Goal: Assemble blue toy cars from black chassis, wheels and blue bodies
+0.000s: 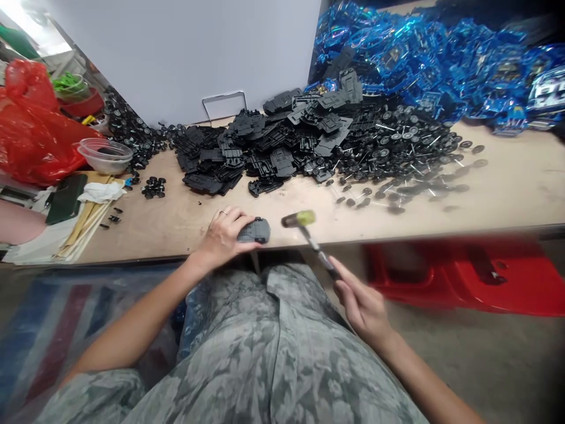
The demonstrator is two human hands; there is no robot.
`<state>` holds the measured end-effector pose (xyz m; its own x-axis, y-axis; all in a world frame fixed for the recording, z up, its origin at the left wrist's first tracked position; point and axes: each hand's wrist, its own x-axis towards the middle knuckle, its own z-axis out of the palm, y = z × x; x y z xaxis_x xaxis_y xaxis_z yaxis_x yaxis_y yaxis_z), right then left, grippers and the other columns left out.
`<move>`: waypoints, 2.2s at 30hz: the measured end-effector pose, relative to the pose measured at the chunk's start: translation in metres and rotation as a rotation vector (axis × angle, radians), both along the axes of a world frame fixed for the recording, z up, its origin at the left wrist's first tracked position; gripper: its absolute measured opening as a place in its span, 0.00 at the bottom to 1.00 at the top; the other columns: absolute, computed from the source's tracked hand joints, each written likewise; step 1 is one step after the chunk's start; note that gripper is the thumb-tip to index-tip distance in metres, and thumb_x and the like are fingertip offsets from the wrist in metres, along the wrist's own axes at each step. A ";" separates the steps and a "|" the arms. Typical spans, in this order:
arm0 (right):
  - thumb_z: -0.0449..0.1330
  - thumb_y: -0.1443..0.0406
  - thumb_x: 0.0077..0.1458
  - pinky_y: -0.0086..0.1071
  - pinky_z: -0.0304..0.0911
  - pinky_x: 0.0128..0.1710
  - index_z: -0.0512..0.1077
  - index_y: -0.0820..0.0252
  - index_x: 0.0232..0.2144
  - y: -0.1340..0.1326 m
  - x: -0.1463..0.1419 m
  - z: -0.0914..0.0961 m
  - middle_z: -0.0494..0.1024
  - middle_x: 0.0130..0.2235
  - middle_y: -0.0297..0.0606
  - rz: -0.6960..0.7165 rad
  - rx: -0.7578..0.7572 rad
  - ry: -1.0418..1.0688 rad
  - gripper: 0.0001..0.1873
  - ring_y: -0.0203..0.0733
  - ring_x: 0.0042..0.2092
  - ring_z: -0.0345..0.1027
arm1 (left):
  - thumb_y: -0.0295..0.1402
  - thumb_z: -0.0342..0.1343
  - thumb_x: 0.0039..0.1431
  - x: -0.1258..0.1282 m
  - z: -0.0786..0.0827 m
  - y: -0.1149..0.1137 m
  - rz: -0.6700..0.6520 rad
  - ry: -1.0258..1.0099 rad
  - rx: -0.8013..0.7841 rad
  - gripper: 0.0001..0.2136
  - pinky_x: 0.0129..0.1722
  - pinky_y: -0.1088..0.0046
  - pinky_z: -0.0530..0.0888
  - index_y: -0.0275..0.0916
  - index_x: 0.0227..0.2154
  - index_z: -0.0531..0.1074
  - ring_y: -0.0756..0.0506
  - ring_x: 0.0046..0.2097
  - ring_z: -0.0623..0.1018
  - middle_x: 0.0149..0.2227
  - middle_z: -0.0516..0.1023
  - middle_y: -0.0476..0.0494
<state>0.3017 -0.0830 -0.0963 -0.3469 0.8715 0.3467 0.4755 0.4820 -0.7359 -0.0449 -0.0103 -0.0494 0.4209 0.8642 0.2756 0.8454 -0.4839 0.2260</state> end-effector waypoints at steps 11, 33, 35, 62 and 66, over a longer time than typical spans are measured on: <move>0.55 0.70 0.68 0.24 0.78 0.44 0.67 0.58 0.66 0.019 -0.018 0.016 0.81 0.55 0.44 0.070 0.043 -0.059 0.25 0.42 0.46 0.83 | 0.51 0.67 0.56 0.001 -0.001 -0.001 0.017 0.009 -0.007 0.27 0.48 0.58 0.71 0.36 0.51 0.75 0.36 0.47 0.75 0.45 0.77 0.36; 0.55 0.71 0.68 0.25 0.78 0.42 0.63 0.55 0.69 0.021 -0.025 0.021 0.82 0.54 0.45 0.110 0.077 -0.082 0.29 0.42 0.45 0.83 | 0.54 0.68 0.53 0.003 0.002 -0.001 0.030 -0.024 -0.057 0.29 0.48 0.58 0.70 0.37 0.49 0.74 0.35 0.47 0.74 0.44 0.76 0.37; 0.55 0.71 0.68 0.24 0.77 0.39 0.61 0.55 0.69 0.016 -0.024 0.020 0.84 0.51 0.45 0.127 0.068 -0.111 0.30 0.39 0.41 0.84 | 0.54 0.68 0.53 0.004 0.002 -0.001 0.023 -0.024 -0.059 0.29 0.49 0.58 0.70 0.37 0.49 0.74 0.35 0.47 0.74 0.43 0.77 0.38; 0.61 0.68 0.64 0.48 0.71 0.57 0.58 0.46 0.70 0.074 -0.075 0.070 0.72 0.59 0.48 0.258 0.443 -0.048 0.36 0.53 0.59 0.71 | 0.38 0.52 0.71 0.089 0.041 0.010 0.323 -1.946 -1.309 0.15 0.34 0.75 0.78 0.33 0.41 0.80 0.48 0.32 0.81 0.35 0.84 0.41; 0.59 0.64 0.66 0.65 0.53 0.68 0.56 0.47 0.71 0.098 -0.070 0.090 0.63 0.69 0.47 0.366 0.426 -0.234 0.34 0.63 0.72 0.52 | 0.43 0.55 0.70 0.088 0.041 0.012 0.171 -1.831 -1.204 0.16 0.40 0.73 0.79 0.38 0.50 0.79 0.46 0.39 0.83 0.42 0.85 0.42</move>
